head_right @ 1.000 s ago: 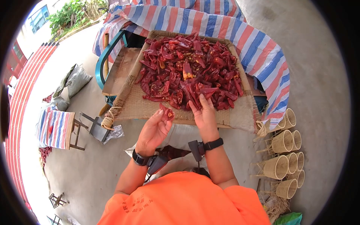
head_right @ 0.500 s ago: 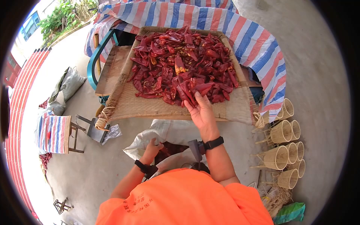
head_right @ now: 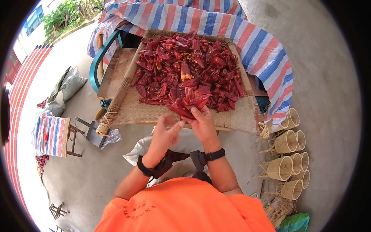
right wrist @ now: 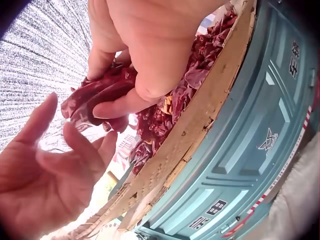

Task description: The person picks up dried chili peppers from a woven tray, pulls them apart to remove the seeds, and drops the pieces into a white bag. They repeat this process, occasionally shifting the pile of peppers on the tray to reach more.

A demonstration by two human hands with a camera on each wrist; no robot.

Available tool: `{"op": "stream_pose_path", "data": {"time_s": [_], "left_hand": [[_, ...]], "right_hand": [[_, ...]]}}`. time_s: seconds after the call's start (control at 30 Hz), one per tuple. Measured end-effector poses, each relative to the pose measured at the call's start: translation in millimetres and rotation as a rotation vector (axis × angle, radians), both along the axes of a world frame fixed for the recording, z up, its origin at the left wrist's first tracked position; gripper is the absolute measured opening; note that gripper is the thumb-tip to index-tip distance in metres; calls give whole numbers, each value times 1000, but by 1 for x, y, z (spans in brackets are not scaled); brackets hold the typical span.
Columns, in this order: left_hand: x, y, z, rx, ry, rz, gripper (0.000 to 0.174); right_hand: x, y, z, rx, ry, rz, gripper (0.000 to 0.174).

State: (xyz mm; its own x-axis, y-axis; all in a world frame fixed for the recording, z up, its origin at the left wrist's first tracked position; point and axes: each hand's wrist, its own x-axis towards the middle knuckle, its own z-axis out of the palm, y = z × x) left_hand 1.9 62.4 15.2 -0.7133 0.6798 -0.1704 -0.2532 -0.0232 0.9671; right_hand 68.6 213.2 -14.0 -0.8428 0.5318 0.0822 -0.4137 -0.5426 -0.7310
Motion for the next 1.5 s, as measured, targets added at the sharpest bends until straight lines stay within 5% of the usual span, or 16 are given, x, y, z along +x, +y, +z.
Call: {"op": "stream_pose_path", "data": {"time_s": [0.37,0.67,0.87,1.17,1.33,1.5], "left_hand": [[-21,33,-17,357,174,232,20],[-31,31,-35,421,-30,286,10],[-38,7,-29,562,-552,267,11],[-22,-42,-49,806,-1272,-66,18],[-14,-91,-98,557,-1011,-42,11],[-17,-122,-203,207,-819,58,15]], "right_hand": [[-17,-10,1,-4,-28,-70,30],[-24,2,-9,11,-162,-297,20],[-27,11,-13,9,-149,-385,19],[-19,19,-19,43,-120,-394,21],[-13,15,-9,93,-144,-413,21],[-11,14,-13,113,-124,-397,18]]}}
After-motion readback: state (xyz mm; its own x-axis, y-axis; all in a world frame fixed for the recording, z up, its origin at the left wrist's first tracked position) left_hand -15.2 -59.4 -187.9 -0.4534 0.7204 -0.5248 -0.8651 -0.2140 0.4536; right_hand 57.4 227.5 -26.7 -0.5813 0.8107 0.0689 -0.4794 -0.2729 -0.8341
